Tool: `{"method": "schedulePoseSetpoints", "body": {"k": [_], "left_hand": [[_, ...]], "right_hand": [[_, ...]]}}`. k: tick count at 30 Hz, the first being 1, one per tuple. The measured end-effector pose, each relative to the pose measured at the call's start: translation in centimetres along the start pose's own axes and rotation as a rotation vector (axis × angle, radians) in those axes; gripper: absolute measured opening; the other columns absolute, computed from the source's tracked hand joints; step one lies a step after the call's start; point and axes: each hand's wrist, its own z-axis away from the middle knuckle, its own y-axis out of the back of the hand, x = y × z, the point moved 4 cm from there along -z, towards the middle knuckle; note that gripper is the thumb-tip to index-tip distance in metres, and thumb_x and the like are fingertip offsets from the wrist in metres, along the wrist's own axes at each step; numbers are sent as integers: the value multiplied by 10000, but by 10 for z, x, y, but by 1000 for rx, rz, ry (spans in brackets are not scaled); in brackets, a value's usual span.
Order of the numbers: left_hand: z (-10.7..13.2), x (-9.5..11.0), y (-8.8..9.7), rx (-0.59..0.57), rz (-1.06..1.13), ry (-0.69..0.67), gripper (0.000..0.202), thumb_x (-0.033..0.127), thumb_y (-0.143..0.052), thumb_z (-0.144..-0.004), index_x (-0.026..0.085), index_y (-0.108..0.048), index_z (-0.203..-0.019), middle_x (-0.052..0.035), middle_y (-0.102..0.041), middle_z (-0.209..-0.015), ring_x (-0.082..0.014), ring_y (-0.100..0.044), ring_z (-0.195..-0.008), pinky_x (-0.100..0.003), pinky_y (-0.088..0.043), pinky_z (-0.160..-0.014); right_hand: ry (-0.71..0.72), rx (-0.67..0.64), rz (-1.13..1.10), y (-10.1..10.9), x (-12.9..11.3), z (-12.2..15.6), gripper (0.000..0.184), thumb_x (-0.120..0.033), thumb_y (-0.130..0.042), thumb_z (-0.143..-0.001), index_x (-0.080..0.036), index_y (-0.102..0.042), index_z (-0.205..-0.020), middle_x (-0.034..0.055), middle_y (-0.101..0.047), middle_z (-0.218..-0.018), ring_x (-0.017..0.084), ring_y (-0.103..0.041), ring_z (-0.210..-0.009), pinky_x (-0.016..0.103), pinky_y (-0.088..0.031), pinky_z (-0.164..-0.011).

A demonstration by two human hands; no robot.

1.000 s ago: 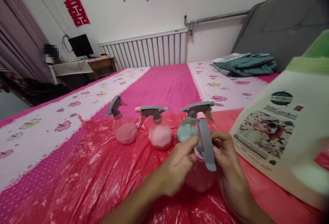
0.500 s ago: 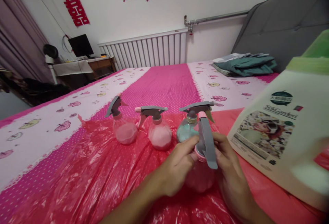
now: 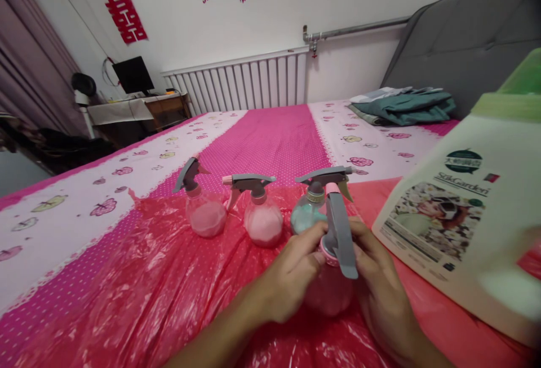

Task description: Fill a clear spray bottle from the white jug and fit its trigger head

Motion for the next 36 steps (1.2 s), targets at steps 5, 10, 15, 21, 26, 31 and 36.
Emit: {"method": "schedulePoseSetpoints", "body": {"k": [5, 10, 15, 21, 26, 31, 36], "left_hand": [[-1, 2, 0, -3, 19, -21, 397, 460, -455, -1097, 188, -657, -1303, -85, -697, -1325, -275, -592, -1192, -411, -438, -1107], [-1, 1, 0, 1, -3, -6, 409, 473, -442, -1095, 192, -663, -1293, -92, -701, -1330, -287, -602, -1195, -433, -443, -1116], [0, 2, 0, 2, -17, 1, 421, 491, -430, -1093, 186, -668, -1258, -99, -703, -1302, -289, -608, -1176, -444, -449, -1110], [0, 4, 0, 8, 3, -5, 392, 461, -438, -1103, 198, -673, -1274, -85, -707, -1297, -274, -604, -1182, -410, -451, -1097], [1, 4, -1, 9, 6, 0, 405, 461, -445, -1099, 213, -671, -1327, -86, -706, -1343, -284, -612, -1205, -430, -447, -1112], [1, 6, -1, 13, -1, 23, 402, 450, -455, -1091, 226, -667, -1349, -84, -702, -1371, -296, -606, -1254, -436, -434, -1132], [1, 1, 0, 6, 26, 21, 385, 412, -459, -1077, 216, -673, -1329, -79, -702, -1359, -290, -602, -1222, -434, -426, -1134]], "right_hand": [[7, -21, 7, -1, -1, 0, 176, -446, -633, -1010, -381, -757, -1116, -20, -724, -1072, 174, -694, -1056, 257, -540, -897], [4, -8, 15, -2, -3, -1, 174, -450, -647, -999, -382, -761, -1111, -16, -723, -1058, 174, -697, -1032, 256, -555, -879], [-19, -13, 14, -1, -1, 0, 169, -448, -638, -1006, -400, -753, -1120, -26, -717, -1073, 151, -678, -990, 241, -552, -890], [-29, -1, 2, 0, 1, 1, 169, -462, -654, -992, -382, -751, -1106, -19, -713, -1066, 148, -662, -948, 244, -557, -888], [-50, -3, -7, 0, 1, 0, 166, -457, -663, -987, -374, -752, -1099, -13, -712, -1078, 159, -671, -984, 255, -559, -898], [-45, -8, -20, -1, 0, 2, 166, -450, -654, -994, -372, -749, -1106, -11, -707, -1079, 166, -674, -1010, 261, -559, -906], [-39, -14, -24, -1, -2, 2, 169, -441, -645, -1000, -352, -738, -1109, -2, -700, -1079, 167, -664, -969, 279, -569, -908]]}}
